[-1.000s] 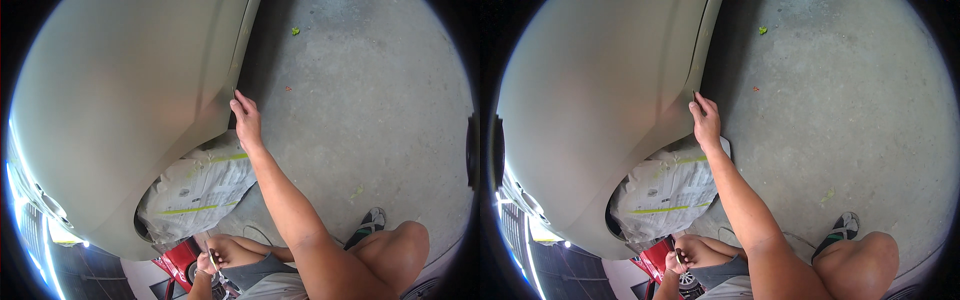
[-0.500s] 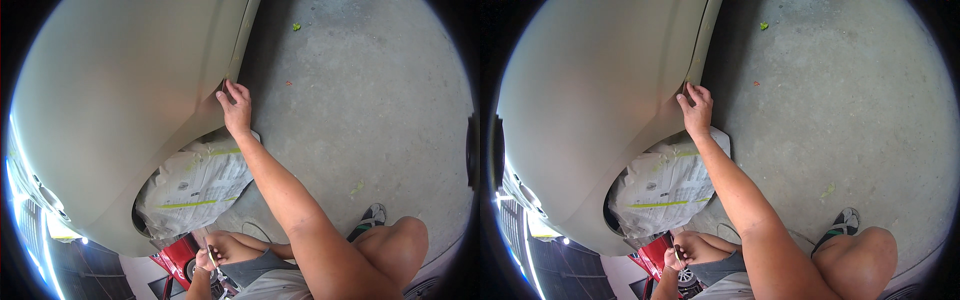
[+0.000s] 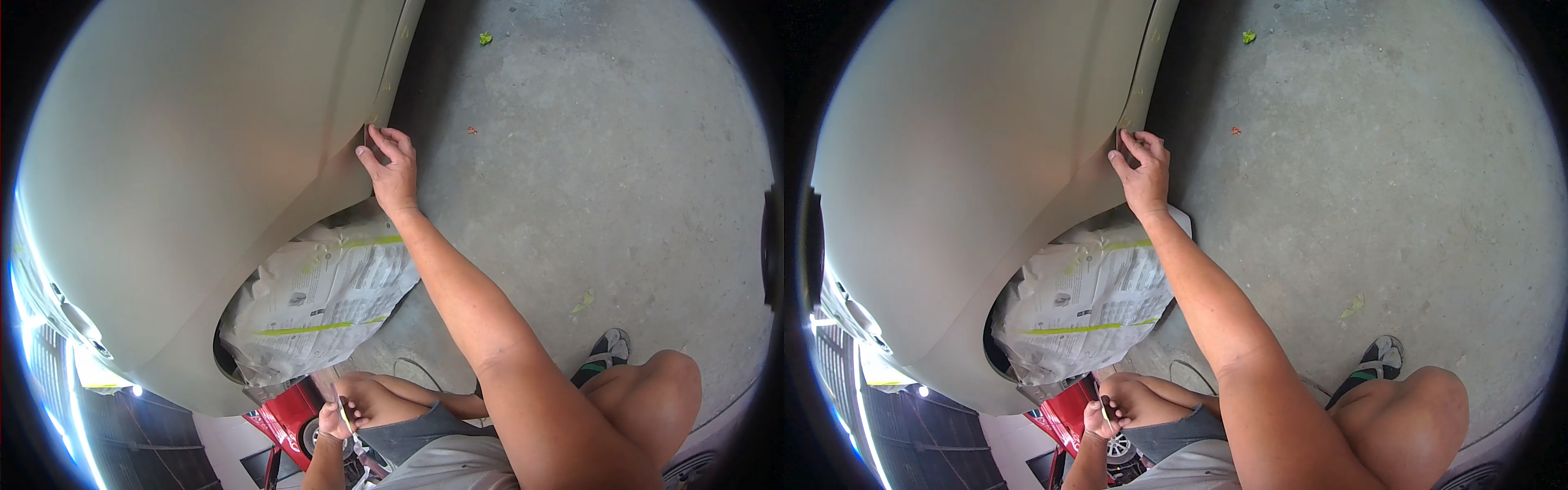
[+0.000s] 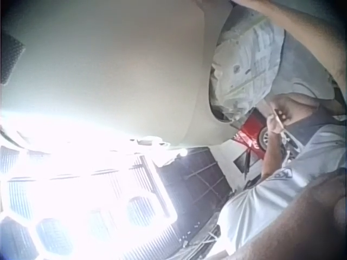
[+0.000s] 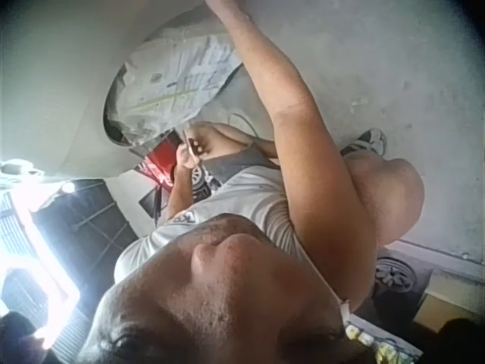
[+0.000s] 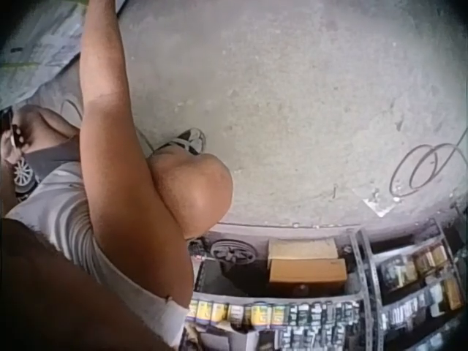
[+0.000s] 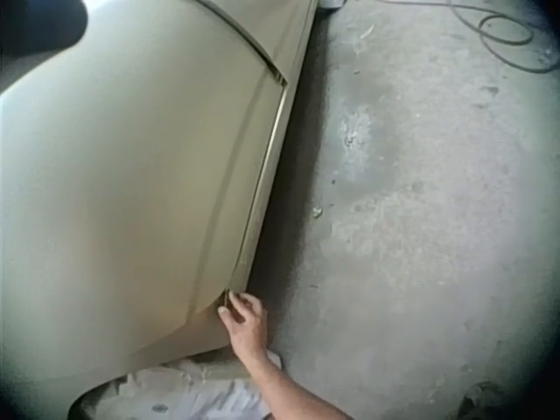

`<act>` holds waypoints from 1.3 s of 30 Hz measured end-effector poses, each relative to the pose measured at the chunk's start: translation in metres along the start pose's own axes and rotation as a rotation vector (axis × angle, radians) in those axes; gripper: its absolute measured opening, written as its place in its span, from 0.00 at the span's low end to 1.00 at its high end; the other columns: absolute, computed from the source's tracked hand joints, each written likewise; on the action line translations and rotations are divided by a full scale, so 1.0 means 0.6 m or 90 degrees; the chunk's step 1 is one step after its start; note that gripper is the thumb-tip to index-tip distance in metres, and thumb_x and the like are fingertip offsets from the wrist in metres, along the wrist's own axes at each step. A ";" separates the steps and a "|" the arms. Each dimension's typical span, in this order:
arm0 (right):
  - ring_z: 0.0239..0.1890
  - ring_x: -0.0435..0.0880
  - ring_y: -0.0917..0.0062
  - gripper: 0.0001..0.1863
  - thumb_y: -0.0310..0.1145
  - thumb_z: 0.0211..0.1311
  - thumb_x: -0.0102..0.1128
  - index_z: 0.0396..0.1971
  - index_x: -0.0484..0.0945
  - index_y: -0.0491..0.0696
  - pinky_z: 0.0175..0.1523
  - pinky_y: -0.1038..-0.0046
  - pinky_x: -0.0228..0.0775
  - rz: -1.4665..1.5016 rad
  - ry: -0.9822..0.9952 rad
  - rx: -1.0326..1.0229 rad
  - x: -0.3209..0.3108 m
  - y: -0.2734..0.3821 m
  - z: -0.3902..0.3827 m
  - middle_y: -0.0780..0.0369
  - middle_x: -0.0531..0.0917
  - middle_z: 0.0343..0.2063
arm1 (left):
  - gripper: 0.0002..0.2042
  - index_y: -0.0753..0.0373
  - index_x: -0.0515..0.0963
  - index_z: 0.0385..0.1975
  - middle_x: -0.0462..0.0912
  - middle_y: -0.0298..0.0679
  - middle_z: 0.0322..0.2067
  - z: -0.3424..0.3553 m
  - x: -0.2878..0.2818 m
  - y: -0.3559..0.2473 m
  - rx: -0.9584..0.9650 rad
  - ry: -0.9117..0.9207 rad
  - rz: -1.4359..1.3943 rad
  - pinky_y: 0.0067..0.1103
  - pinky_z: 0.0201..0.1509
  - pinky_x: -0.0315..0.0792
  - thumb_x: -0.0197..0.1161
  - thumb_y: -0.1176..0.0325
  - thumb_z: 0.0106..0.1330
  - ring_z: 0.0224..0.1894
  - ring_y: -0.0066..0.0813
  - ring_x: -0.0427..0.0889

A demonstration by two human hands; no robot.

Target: Mixing and applying body filler to a car door for repair.

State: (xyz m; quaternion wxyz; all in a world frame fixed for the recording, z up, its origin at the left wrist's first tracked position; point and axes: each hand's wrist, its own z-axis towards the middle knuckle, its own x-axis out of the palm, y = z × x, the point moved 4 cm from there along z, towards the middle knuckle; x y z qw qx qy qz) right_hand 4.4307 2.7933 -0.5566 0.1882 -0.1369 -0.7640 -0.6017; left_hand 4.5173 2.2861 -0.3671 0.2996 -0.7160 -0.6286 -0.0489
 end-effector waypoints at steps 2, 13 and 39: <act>0.49 0.73 0.68 0.20 0.35 0.54 0.68 0.49 0.81 0.50 0.58 0.69 0.65 0.019 0.019 0.006 -0.009 -0.013 0.000 0.61 0.76 0.46 | 0.17 0.61 0.77 0.49 0.80 0.45 0.50 0.005 0.002 -0.001 -0.001 0.002 0.002 0.54 0.62 0.64 0.49 0.61 0.66 0.51 0.50 0.79; 0.53 0.73 0.71 0.23 0.37 0.55 0.68 0.52 0.80 0.52 0.60 0.71 0.64 -0.014 0.023 -0.014 -0.002 -0.006 0.018 0.62 0.75 0.50 | 0.16 0.62 0.77 0.48 0.80 0.46 0.48 0.003 -0.005 -0.002 0.010 -0.020 0.020 0.55 0.61 0.64 0.50 0.62 0.65 0.50 0.50 0.79; 0.48 0.73 0.69 0.22 0.37 0.51 0.71 0.48 0.82 0.50 0.57 0.69 0.66 -0.013 -0.007 -0.090 -0.014 -0.013 0.068 0.62 0.76 0.46 | 0.16 0.61 0.78 0.48 0.80 0.45 0.48 0.004 -0.003 -0.005 0.001 -0.030 0.022 0.53 0.61 0.65 0.50 0.61 0.65 0.50 0.49 0.79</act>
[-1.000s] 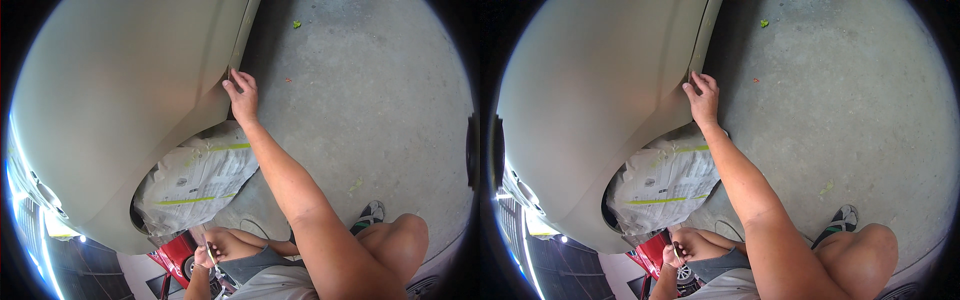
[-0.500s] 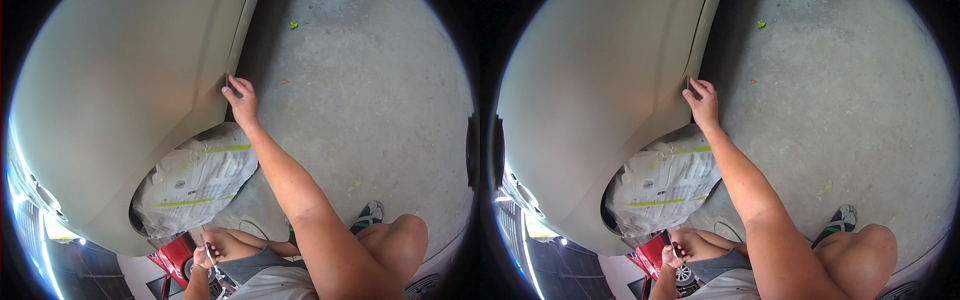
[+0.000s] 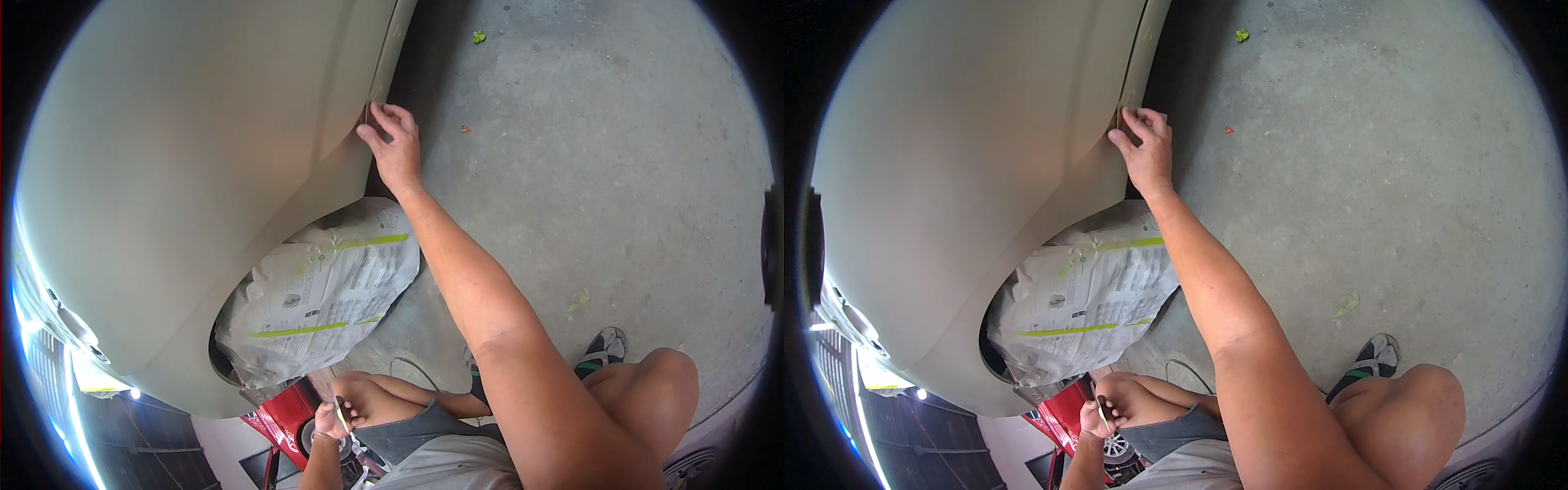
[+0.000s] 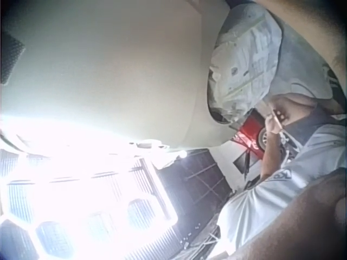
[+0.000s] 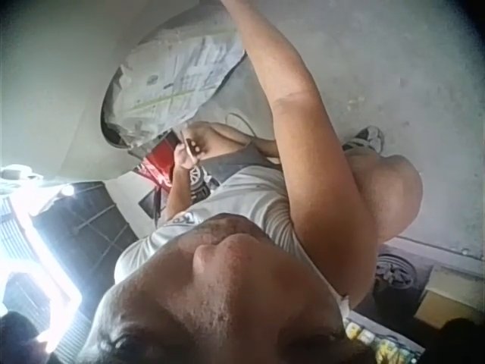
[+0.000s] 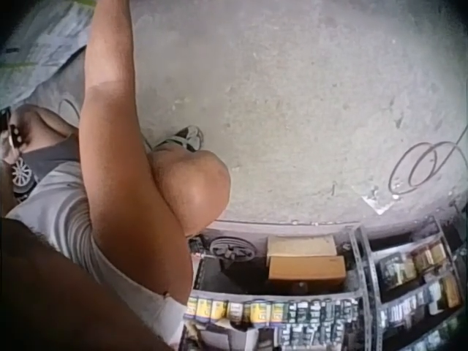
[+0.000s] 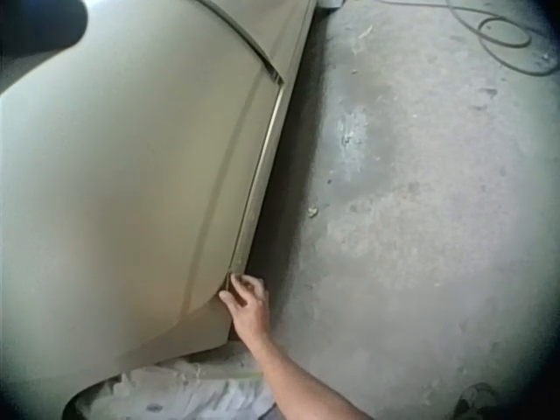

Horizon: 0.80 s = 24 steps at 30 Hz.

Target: Mixing and applying body filler to a car door for repair.

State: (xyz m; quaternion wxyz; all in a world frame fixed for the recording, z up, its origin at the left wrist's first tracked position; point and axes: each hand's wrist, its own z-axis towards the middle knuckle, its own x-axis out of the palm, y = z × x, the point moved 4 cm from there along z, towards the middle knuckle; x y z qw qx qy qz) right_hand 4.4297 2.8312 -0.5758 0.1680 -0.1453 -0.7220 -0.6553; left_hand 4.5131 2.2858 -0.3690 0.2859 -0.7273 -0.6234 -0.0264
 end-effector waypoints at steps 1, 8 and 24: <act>0.48 0.73 0.69 0.22 0.37 0.51 0.71 0.48 0.82 0.50 0.57 0.69 0.66 0.000 0.000 0.000 -0.002 -0.004 -0.009 0.62 0.76 0.46 | 0.16 0.61 0.78 0.47 0.80 0.45 0.47 0.000 -0.001 -0.001 0.000 -0.008 0.002 0.53 0.60 0.66 0.51 0.61 0.65 0.49 0.49 0.80; 0.51 0.75 0.67 0.21 0.38 0.52 0.70 0.48 0.82 0.50 0.58 0.69 0.66 0.099 0.003 0.066 -0.027 -0.021 0.007 0.59 0.77 0.47 | 0.17 0.61 0.77 0.47 0.80 0.45 0.47 0.003 0.000 -0.002 0.004 -0.001 0.000 0.53 0.60 0.66 0.51 0.61 0.65 0.50 0.49 0.79; 0.51 0.74 0.68 0.21 0.36 0.50 0.72 0.47 0.83 0.51 0.57 0.70 0.68 0.073 0.073 0.046 -0.010 -0.004 -0.031 0.61 0.76 0.48 | 0.16 0.62 0.77 0.48 0.80 0.45 0.48 -0.002 0.000 0.001 0.004 -0.003 0.013 0.53 0.61 0.66 0.50 0.62 0.65 0.50 0.49 0.79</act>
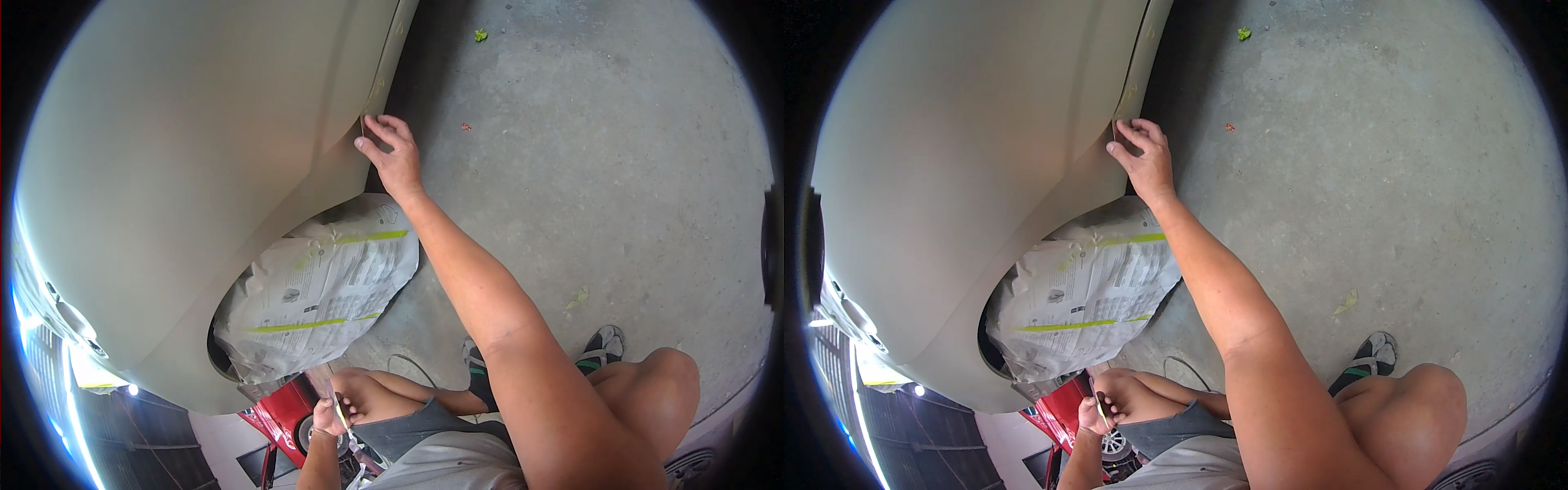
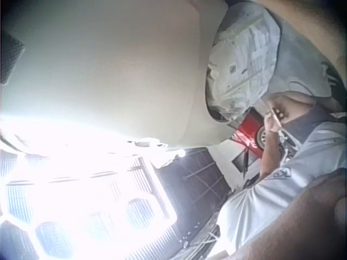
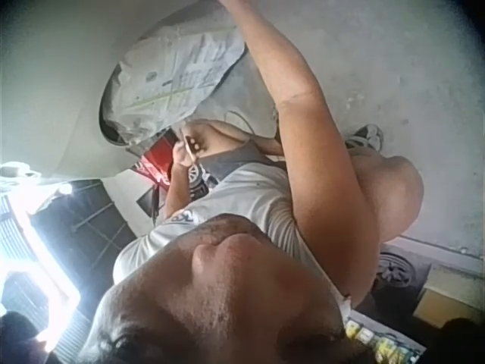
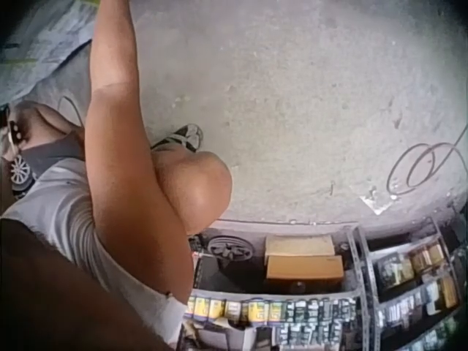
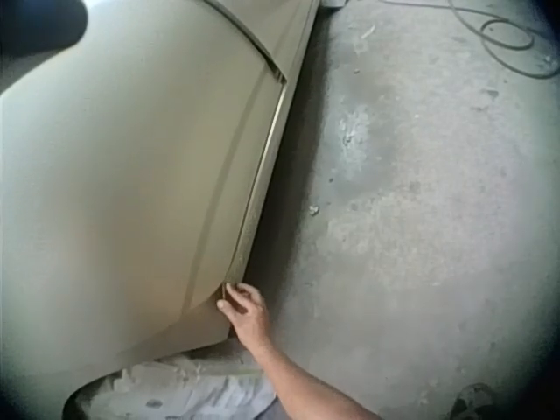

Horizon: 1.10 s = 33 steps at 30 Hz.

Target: Mixing and applying body filler to a car door for repair.

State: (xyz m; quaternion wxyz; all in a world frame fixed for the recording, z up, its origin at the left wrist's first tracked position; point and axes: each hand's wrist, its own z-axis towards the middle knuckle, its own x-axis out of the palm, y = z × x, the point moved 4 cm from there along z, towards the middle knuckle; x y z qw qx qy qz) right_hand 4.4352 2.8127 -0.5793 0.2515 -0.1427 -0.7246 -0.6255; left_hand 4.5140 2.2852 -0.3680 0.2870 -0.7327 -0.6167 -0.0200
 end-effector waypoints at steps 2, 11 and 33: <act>0.50 0.77 0.70 0.20 0.34 0.52 0.70 0.47 0.82 0.49 0.57 0.72 0.69 0.030 0.059 0.009 -0.002 0.002 -0.016 0.60 0.78 0.47 | 0.16 0.62 0.78 0.47 0.80 0.45 0.47 0.002 0.001 -0.002 0.001 -0.004 0.000 0.53 0.60 0.66 0.50 0.62 0.65 0.50 0.49 0.79; 0.54 0.70 0.76 0.28 0.43 0.59 0.62 0.61 0.72 0.55 0.58 0.50 0.60 0.303 0.040 0.488 -0.085 -0.088 -0.048 0.65 0.77 0.50 | 0.16 0.61 0.78 0.47 0.80 0.45 0.48 0.013 0.006 -0.010 -0.007 0.003 0.017 0.53 0.60 0.67 0.50 0.62 0.65 0.50 0.49 0.79; 0.50 0.76 0.68 0.24 0.40 0.57 0.66 0.52 0.78 0.43 0.59 0.71 0.66 0.081 -0.036 0.137 0.019 0.006 -0.057 0.56 0.76 0.48 | 0.15 0.59 0.78 0.46 0.78 0.42 0.47 0.022 0.009 -0.016 -0.033 0.022 -0.007 0.52 0.60 0.66 0.51 0.61 0.66 0.50 0.47 0.78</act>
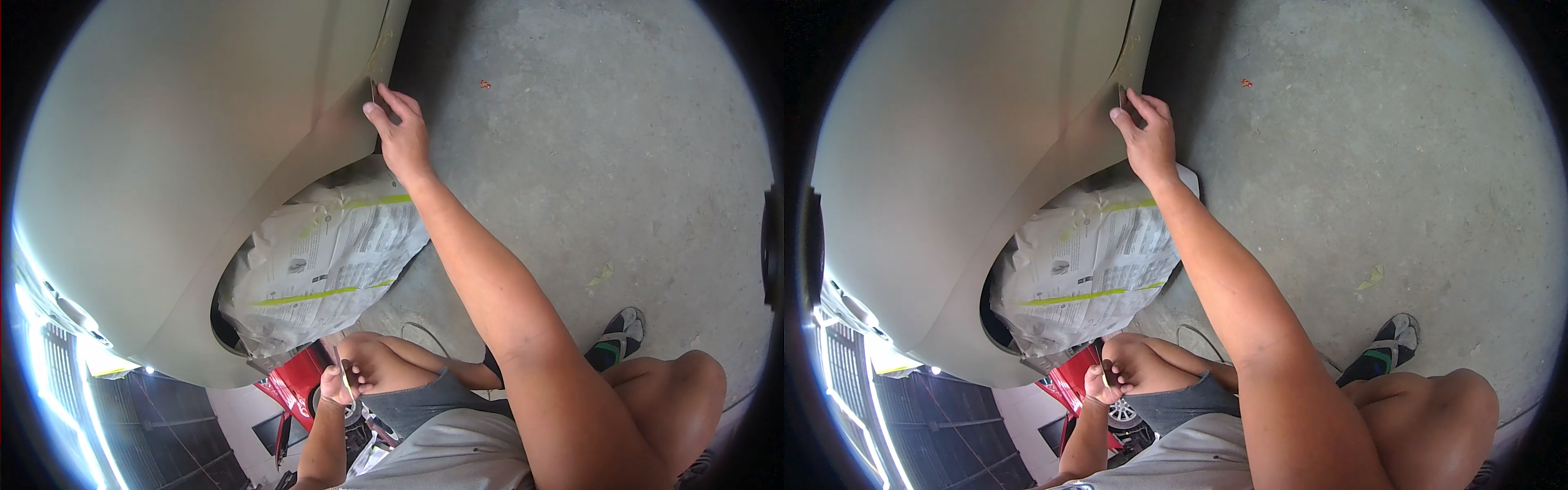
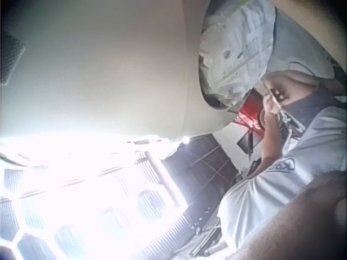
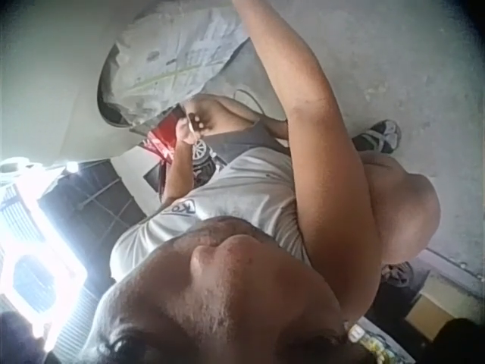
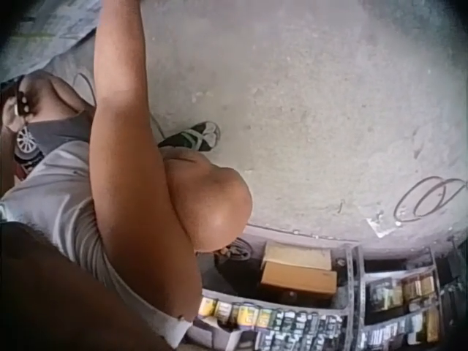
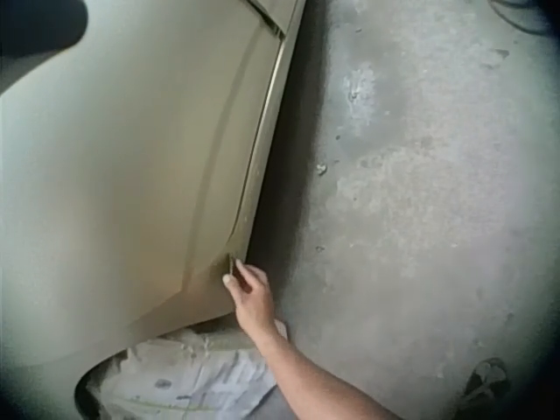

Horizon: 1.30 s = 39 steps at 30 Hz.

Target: Mixing and applying body filler to a car door for repair.

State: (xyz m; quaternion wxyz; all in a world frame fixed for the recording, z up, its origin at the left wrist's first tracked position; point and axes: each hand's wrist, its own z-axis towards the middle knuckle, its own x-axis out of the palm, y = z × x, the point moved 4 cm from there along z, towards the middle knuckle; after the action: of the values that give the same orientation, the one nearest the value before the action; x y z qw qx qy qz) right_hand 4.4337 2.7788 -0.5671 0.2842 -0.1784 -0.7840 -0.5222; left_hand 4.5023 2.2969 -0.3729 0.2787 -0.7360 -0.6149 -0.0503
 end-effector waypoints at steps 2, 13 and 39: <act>0.50 0.75 0.67 0.24 0.39 0.55 0.68 0.51 0.79 0.44 0.58 0.71 0.67 0.023 -0.013 0.008 0.016 -0.006 0.002 0.57 0.75 0.47 | 0.15 0.59 0.78 0.47 0.78 0.42 0.48 0.002 -0.002 0.002 -0.001 0.001 -0.003 0.52 0.60 0.66 0.51 0.61 0.66 0.50 0.48 0.78; 0.52 0.76 0.72 0.22 0.37 0.57 0.66 0.51 0.80 0.46 0.58 0.74 0.66 -0.029 -0.008 0.007 -0.018 -0.007 0.009 0.59 0.77 0.49 | 0.15 0.59 0.77 0.48 0.77 0.44 0.48 -0.008 -0.007 0.006 0.013 0.017 -0.025 0.53 0.60 0.66 0.51 0.61 0.66 0.50 0.48 0.78; 0.51 0.71 0.66 0.19 0.41 0.48 0.69 0.43 0.84 0.57 0.60 0.60 0.62 -0.328 -0.045 -0.244 -0.040 0.034 0.075 0.64 0.74 0.49 | 0.15 0.59 0.77 0.47 0.77 0.44 0.49 -0.009 -0.013 0.010 0.019 0.029 -0.024 0.54 0.61 0.65 0.50 0.61 0.67 0.51 0.48 0.78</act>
State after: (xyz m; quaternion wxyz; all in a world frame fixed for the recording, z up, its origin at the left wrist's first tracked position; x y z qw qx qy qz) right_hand 4.4522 2.8286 -0.5807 0.0767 -0.0422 -0.6999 -0.7089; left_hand 4.5071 2.2868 -0.3739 0.3028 -0.7187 -0.6227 -0.0633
